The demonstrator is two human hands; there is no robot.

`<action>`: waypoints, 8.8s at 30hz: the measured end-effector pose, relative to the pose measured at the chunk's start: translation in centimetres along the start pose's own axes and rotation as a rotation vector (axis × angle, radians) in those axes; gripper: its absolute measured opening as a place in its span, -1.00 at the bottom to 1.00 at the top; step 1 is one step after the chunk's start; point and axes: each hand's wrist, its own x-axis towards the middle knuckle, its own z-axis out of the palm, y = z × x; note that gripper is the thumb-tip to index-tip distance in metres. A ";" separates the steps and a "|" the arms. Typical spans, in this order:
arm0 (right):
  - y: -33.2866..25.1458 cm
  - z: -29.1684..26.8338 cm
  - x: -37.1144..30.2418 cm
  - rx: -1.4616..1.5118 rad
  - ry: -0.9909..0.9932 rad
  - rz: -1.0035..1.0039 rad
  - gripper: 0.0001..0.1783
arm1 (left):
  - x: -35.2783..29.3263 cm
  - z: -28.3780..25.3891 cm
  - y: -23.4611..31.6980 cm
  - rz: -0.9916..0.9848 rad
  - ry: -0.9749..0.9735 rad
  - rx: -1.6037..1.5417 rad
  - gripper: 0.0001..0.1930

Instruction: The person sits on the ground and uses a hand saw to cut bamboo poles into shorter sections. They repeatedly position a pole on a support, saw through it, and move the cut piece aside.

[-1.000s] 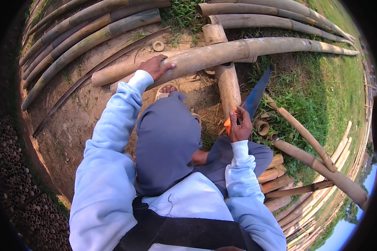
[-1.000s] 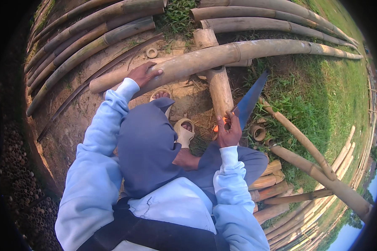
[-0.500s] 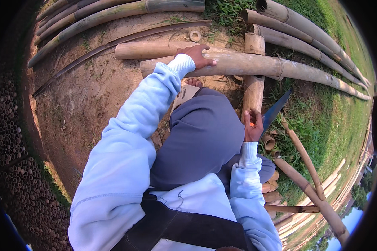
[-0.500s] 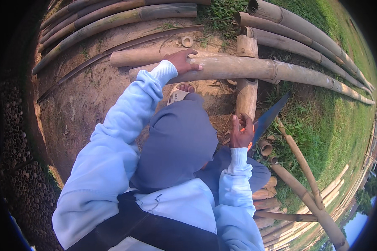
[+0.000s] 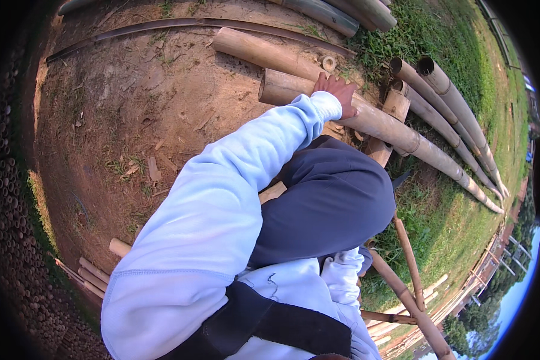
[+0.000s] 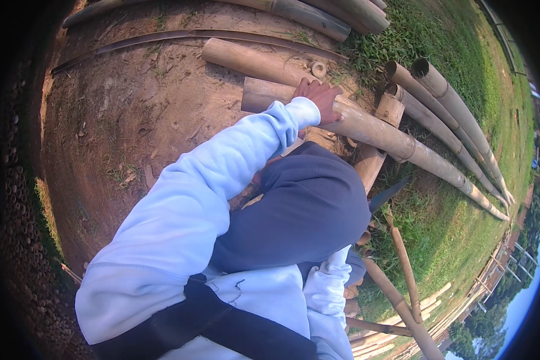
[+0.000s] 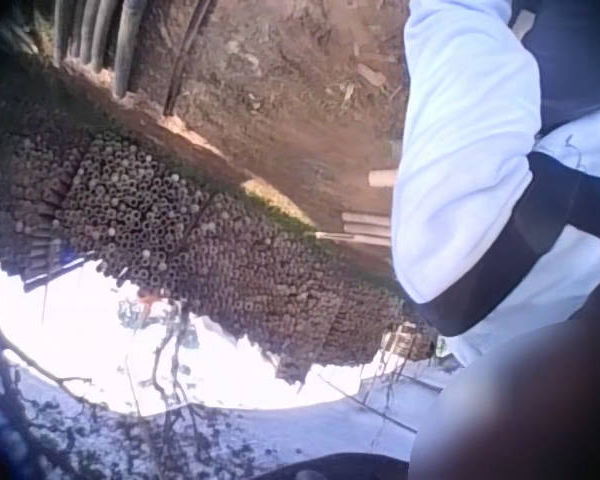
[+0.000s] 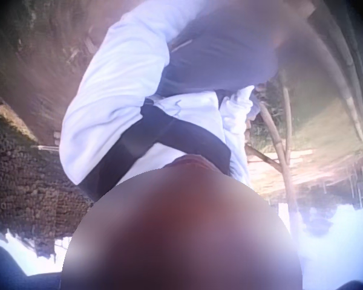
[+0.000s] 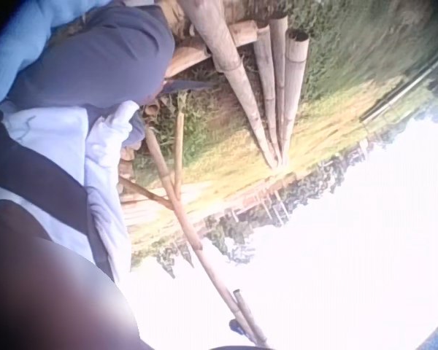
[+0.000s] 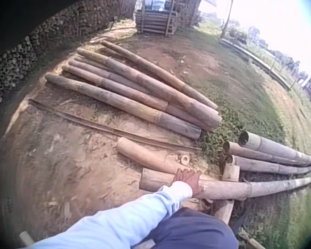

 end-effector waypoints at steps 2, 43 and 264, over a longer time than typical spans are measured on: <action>-0.5 -0.5 -0.4 -0.030 -0.013 0.008 -0.55 | 0.4 -0.5 0.1 -0.067 -0.076 -0.053 -0.25; -11.7 13.8 15.2 1.295 0.187 0.536 -0.15 | 3.7 0.7 5.1 0.319 -0.315 0.250 -0.20; -17.9 -1.6 -14.2 0.093 -0.183 -0.146 -0.63 | -2.2 0.5 -4.2 0.320 0.191 0.571 -0.27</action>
